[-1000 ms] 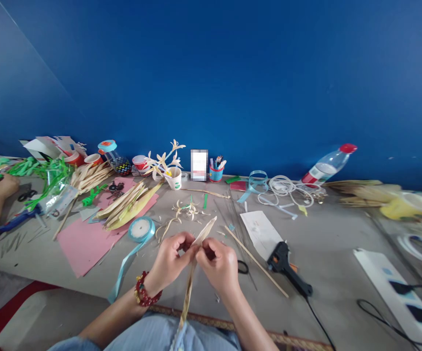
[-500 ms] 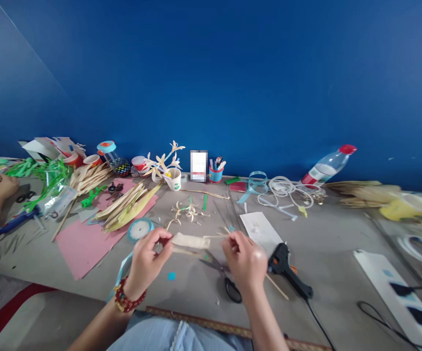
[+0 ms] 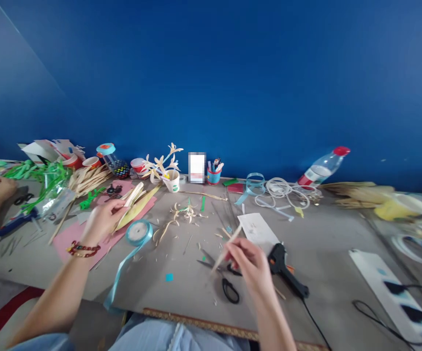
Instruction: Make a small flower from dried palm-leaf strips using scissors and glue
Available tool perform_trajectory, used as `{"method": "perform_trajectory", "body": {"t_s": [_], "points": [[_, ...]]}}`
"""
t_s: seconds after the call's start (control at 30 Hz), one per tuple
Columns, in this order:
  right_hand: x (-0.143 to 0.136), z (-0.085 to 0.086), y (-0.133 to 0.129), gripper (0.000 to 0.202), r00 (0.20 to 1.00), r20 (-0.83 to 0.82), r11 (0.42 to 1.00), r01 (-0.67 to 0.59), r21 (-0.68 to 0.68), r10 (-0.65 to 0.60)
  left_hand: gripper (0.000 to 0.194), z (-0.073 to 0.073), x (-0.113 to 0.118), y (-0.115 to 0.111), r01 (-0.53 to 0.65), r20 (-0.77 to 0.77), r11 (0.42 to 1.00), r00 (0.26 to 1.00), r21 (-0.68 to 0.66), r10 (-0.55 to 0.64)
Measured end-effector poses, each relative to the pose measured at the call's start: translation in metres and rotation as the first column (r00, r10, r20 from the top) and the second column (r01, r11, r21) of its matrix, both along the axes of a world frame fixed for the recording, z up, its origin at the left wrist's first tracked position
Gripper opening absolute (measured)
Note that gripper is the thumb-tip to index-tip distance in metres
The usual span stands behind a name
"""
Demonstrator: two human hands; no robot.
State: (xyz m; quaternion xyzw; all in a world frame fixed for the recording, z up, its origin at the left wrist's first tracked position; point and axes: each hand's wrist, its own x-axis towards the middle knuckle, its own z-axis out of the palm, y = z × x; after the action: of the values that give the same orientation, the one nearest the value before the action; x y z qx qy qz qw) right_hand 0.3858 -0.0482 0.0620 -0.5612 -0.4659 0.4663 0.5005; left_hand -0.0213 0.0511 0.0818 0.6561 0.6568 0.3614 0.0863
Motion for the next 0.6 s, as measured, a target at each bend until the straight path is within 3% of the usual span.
{"method": "perform_trajectory", "body": {"t_s": [0.13, 0.17, 0.23, 0.27, 0.37, 0.43, 0.5, 0.6], "points": [[-0.031, 0.001, 0.003, 0.032, 0.981, -0.175, 0.996, -0.086, -0.032, 0.079, 0.021, 0.004, 0.024, 0.006, 0.058, -0.087, 0.998, 0.995, -0.005, -0.058], [-0.033, 0.000, 0.003, 0.032, 0.978, -0.191, 0.995, -0.093, -0.040, 0.084, 0.023, 0.006, 0.035, 0.000, 0.080, -0.076, 0.997, 0.994, 0.011, -0.079], [-0.036, -0.002, 0.003, 0.031, 0.975, -0.204, 0.994, -0.096, -0.049, 0.085, 0.025, 0.008, 0.063, -0.020, 0.247, 0.079, 0.969, 0.966, -0.016, -0.245], [-0.037, -0.003, 0.002, 0.031, 0.974, -0.208, 0.994, -0.097, -0.047, 0.085, 0.025, 0.009, 0.080, -0.032, 0.364, 0.178, 0.930, 0.920, -0.051, -0.350], [-0.046, -0.004, 0.002, 0.030, 0.971, -0.217, 0.993, -0.109, -0.038, 0.098, 0.023, 0.010, 0.131, -0.061, 0.672, 0.403, 0.714, 0.719, -0.197, -0.566], [-0.053, -0.004, 0.002, 0.030, 0.969, -0.223, 0.992, -0.118, -0.034, 0.108, 0.019, 0.008, 0.156, -0.071, 0.751, 0.541, 0.615, 0.629, -0.240, -0.558], [-0.058, -0.003, 0.001, 0.030, 0.967, -0.232, 0.993, -0.116, -0.036, 0.104, 0.016, 0.004, 0.170, -0.074, 0.765, 0.649, 0.598, 0.585, -0.240, -0.487], [-0.058, -0.003, -0.001, 0.030, 0.956, -0.279, 0.993, -0.109, -0.035, 0.095, 0.019, -0.002, 0.173, -0.074, 0.767, 0.733, 0.599, 0.542, -0.231, -0.411]]}}
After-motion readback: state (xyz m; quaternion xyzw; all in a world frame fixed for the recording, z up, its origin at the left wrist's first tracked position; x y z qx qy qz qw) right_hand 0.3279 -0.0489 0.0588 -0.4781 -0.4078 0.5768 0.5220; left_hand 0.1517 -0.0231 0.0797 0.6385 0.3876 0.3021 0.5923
